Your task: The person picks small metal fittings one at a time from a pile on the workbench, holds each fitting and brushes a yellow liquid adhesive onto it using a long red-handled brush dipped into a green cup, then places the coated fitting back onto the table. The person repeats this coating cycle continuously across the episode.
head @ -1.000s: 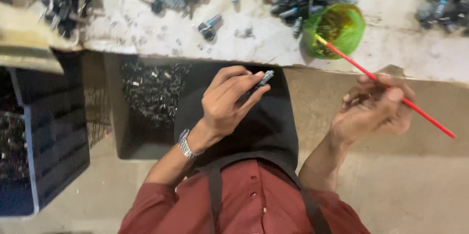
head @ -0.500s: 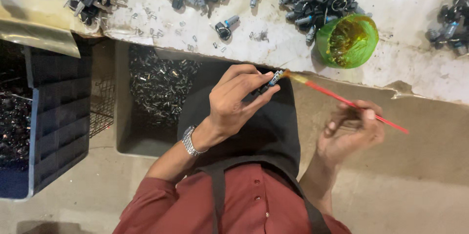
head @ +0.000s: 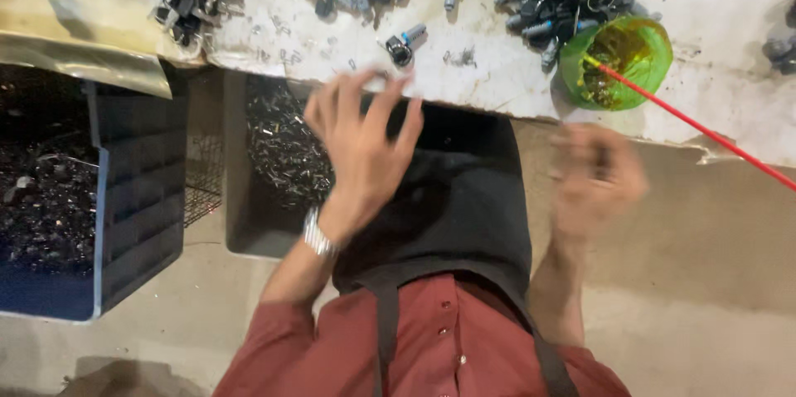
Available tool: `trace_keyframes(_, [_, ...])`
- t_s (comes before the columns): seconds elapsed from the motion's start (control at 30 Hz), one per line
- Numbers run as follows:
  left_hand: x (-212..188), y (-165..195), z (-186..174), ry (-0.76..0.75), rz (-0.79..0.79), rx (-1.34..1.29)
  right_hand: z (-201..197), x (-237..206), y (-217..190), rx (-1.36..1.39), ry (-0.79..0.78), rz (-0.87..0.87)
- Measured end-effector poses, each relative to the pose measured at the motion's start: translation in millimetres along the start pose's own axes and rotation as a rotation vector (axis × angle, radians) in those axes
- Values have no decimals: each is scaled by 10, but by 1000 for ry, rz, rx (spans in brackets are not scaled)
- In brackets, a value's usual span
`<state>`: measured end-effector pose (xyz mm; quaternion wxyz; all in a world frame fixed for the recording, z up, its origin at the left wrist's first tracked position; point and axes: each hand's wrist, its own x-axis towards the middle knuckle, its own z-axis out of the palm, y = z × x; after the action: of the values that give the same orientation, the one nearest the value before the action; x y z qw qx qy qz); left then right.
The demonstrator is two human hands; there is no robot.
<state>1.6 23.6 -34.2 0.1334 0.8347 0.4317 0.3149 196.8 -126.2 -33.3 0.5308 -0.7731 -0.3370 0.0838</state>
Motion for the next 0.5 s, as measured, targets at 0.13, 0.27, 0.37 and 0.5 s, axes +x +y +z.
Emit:
trace_keyframes(0.13, [418,-45,285,7,73,194,402,62,-297,-431,-272,-338])
trace_keyframes(0.27, [459,-73,202,55,124,90,576,230,-447,-690,-298,-488])
trace_keyframes(0.37, [309,-46,12,96,65,-207,578,249,-436,-558,-286,-426])
trace_keyframes(0.5, [96,60,-99,151,-45,-661,571,238,-340,-240,-162,-258])
